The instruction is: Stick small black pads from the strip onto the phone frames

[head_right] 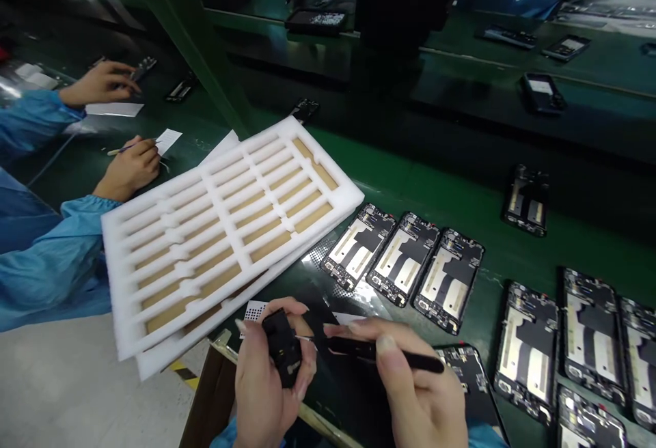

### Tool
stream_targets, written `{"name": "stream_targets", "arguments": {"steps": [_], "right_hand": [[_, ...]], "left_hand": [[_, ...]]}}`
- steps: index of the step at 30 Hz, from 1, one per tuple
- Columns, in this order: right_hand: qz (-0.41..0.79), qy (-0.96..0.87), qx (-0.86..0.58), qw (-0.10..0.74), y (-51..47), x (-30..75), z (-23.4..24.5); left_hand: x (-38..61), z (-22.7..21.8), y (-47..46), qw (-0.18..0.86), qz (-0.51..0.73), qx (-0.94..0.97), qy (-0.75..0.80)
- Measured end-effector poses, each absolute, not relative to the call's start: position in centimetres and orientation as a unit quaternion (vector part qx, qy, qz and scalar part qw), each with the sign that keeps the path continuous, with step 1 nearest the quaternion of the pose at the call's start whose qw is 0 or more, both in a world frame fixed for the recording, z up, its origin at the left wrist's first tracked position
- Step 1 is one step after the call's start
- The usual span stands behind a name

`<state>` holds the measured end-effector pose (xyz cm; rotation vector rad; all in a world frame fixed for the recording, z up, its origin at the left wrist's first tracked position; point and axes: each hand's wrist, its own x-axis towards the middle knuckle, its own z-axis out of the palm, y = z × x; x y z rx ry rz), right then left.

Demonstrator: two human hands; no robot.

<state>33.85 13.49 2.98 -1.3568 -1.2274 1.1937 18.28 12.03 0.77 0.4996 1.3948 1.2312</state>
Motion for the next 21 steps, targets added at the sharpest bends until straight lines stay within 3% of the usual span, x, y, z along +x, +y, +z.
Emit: {"name": "stream_targets", "arguments": {"steps": [6, 21], "right_hand": [[0.413, -0.530, -0.569, 0.475, 12.6, 33.8, 2.3], [0.364, -0.538, -0.605, 0.460, 12.2, 33.0, 2.8]], "left_hand": [[21.0, 0.7, 12.9, 0.628, 0.582, 0.085, 0.509], [21.1, 1.2, 12.5, 0.631, 0.618, 0.105, 0.457]]}}
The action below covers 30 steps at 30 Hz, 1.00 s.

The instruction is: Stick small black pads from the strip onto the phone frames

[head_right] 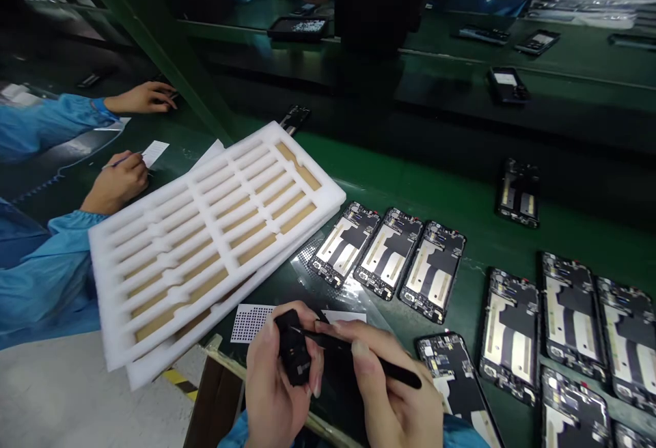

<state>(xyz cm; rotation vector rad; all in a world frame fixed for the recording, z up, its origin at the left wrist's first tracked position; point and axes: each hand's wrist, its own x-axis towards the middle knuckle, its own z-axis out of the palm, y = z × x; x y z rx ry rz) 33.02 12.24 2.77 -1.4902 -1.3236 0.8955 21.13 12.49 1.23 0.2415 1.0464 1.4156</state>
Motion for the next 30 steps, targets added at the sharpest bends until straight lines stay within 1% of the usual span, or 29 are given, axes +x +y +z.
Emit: {"name": "stream_targets", "arguments": {"steps": [4, 7, 10, 12, 13, 15, 17, 18, 21, 25, 26, 30], "right_hand": [[0.350, -0.594, -0.569, 0.449, 12.3, 33.1, 2.5], [0.369, -0.560, -0.580, 0.463, 12.2, 33.1, 2.4], [0.359, -0.541, -0.603, 0.463, 12.6, 34.2, 1.6], [0.355, -0.542, -0.624, 0.437, 13.4, 35.4, 0.4], [0.365, -0.541, -0.630, 0.421, 13.8, 36.0, -0.4], [0.397, -0.533, -0.631, 0.399, 14.4, 36.7, -2.0], [0.412, -0.529, -0.630, 0.393, 14.8, 36.9, -3.4], [0.411, -0.528, -0.631, 0.393, 14.8, 36.8, -3.8], [0.406, -0.526, -0.635, 0.393, 14.7, 36.7, -4.4], [0.408, -0.532, -0.632, 0.389, 14.6, 36.7, -4.4], [0.408, -0.534, -0.631, 0.387, 14.6, 36.8, -4.3], [0.408, -0.538, -0.631, 0.382, 14.7, 36.7, -4.5]], "left_hand": [[20.8, 0.9, 12.2, 0.624, 0.618, 0.116, 0.464], [20.6, 0.5, 12.0, 0.597, 0.627, 0.128, 0.485], [19.5, 0.5, 12.0, 0.533, 0.658, 0.134, 0.514], [18.4, 0.5, 11.9, 0.472, 0.658, 0.160, 0.565], [17.7, 0.5, 11.8, 0.426, 0.626, 0.224, 0.613], [16.6, 0.1, 11.5, 0.308, 0.489, 0.436, 0.689], [16.0, -0.5, 11.3, 0.201, 0.334, 0.629, 0.673], [15.9, -0.9, 11.1, 0.176, 0.293, 0.684, 0.644], [16.3, -1.8, 10.9, 0.143, 0.232, 0.753, 0.598], [17.2, -2.5, 11.0, 0.047, 0.046, 0.832, 0.551], [17.3, -2.6, 11.0, 0.033, 0.016, 0.839, 0.543], [17.6, -3.0, 11.0, 0.020, -0.020, 0.843, 0.538]]}}
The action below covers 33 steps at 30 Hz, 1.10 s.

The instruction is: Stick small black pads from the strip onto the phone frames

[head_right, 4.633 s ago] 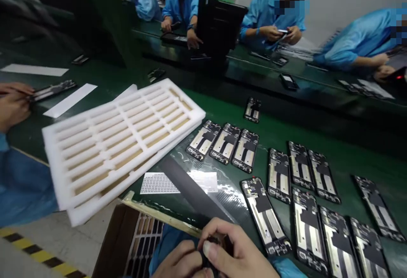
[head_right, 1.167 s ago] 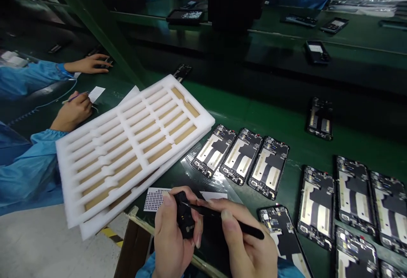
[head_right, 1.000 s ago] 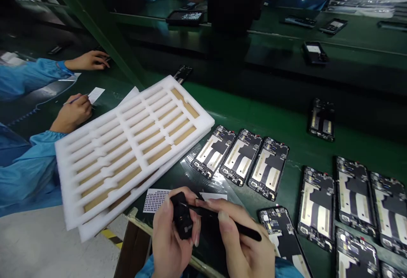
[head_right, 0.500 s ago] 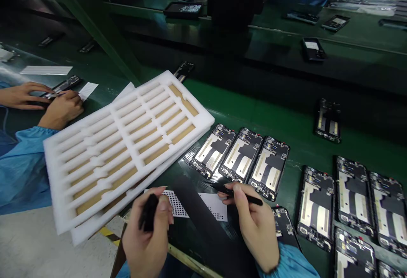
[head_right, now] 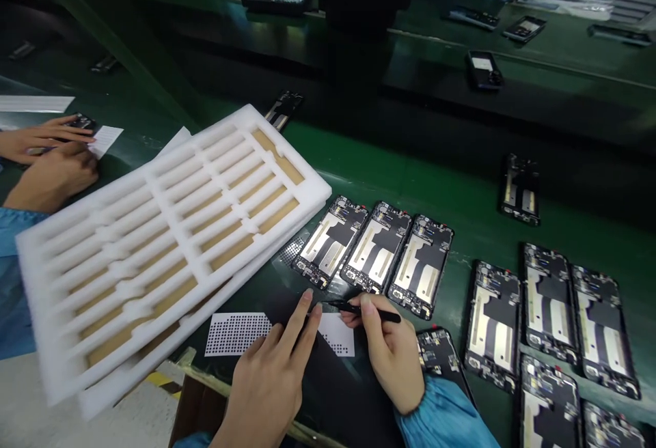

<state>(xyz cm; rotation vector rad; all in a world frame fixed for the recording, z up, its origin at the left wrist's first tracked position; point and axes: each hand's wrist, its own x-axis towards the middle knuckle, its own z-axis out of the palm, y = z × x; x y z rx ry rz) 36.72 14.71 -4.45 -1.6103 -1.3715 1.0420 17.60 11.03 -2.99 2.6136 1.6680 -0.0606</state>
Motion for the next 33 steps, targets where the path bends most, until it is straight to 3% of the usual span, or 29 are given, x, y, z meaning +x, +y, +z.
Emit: {"name": "stream_targets", "arguments": {"steps": [4, 6, 8, 10, 12, 14, 20, 33], "right_hand": [[0.407, -0.535, -0.630, 0.388, 15.0, 36.6, -4.6], [0.407, -0.531, -0.630, 0.395, 14.9, 36.7, -4.2], [0.400, -0.524, -0.629, 0.410, 14.5, 36.9, -3.3], [0.400, -0.501, -0.631, 0.437, 13.6, 36.9, -2.0], [0.404, -0.473, -0.639, 0.452, 12.5, 36.6, -0.4], [0.407, -0.457, -0.651, 0.449, 11.8, 36.1, 1.0], [0.411, -0.457, -0.652, 0.443, 11.3, 35.2, 2.2], [0.367, -0.586, -0.568, 0.447, 11.0, 37.1, 1.7]], "left_hand": [[17.6, -3.5, 11.2, 0.015, -0.005, 0.843, 0.537], [17.6, -3.4, 11.2, 0.066, 0.081, 0.821, 0.561], [17.7, -3.0, 11.2, 0.216, 0.236, 0.720, 0.615], [18.0, -2.1, 11.2, 0.453, 0.396, 0.501, 0.622], [18.5, -1.2, 11.3, 0.637, 0.463, 0.275, 0.552], [19.2, -0.5, 11.4, 0.722, 0.467, 0.164, 0.483], [20.3, -0.1, 11.9, 0.775, 0.453, 0.119, 0.424], [20.6, 0.3, 11.5, 0.774, 0.451, 0.136, 0.423]]}}
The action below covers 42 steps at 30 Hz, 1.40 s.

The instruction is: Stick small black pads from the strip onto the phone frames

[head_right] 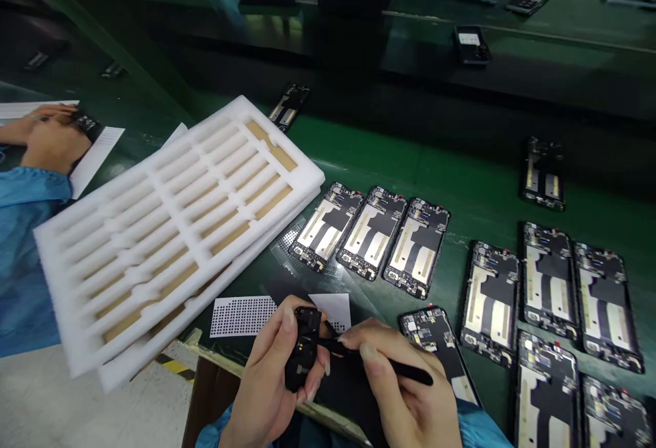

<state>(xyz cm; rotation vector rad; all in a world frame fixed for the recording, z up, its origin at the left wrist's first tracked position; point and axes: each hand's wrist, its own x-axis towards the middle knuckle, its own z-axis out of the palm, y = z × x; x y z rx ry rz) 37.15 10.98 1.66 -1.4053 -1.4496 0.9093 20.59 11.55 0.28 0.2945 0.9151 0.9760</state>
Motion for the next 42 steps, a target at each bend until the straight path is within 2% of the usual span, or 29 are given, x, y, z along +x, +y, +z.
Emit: {"name": "stream_targets", "arguments": {"steps": [3, 8, 13, 16, 18, 20, 22, 25, 28, 33, 42], "right_hand": [[0.350, -0.642, -0.534, 0.425, 10.9, 37.6, 1.9], [0.330, -0.606, -0.543, 0.479, 10.2, 37.2, 2.2], [0.360, -0.653, -0.493, 0.449, 9.5, 37.4, 2.2], [0.350, -0.590, -0.518, 0.511, 9.1, 37.9, 2.0], [0.320, -0.553, -0.564, 0.524, 9.1, 38.6, 1.5], [0.285, -0.574, -0.604, 0.475, 9.6, 39.6, 0.6], [0.264, -0.628, -0.604, 0.415, 10.3, 40.4, -0.7], [0.275, -0.676, -0.561, 0.391, 11.0, 40.7, -2.5], [0.280, -0.684, -0.550, 0.389, 11.0, 40.3, -3.7], [0.288, -0.699, -0.532, 0.380, 10.8, 40.1, -4.1], [0.314, -0.712, -0.508, 0.371, 11.1, 40.2, -3.9]], "left_hand": [[20.4, 0.7, 11.1, 0.771, 0.466, 0.142, 0.411], [20.6, 1.3, 10.5, 0.758, 0.475, 0.137, 0.425], [21.3, 1.3, 10.2, 0.753, 0.491, 0.122, 0.422], [21.0, 1.4, 10.3, 0.735, 0.515, 0.141, 0.417], [20.1, 1.3, 10.3, 0.684, 0.517, 0.184, 0.480], [18.8, 0.8, 10.1, 0.576, 0.480, 0.284, 0.597], [17.5, -0.2, 9.6, 0.434, 0.378, 0.465, 0.673], [16.6, -2.0, 8.9, 0.210, 0.197, 0.751, 0.594], [17.0, -3.1, 8.6, 0.079, 0.107, 0.856, 0.499], [18.2, -3.0, 8.9, 0.016, -0.012, 0.881, 0.472], [18.2, -2.9, 9.1, -0.013, -0.024, 0.889, 0.457]]}}
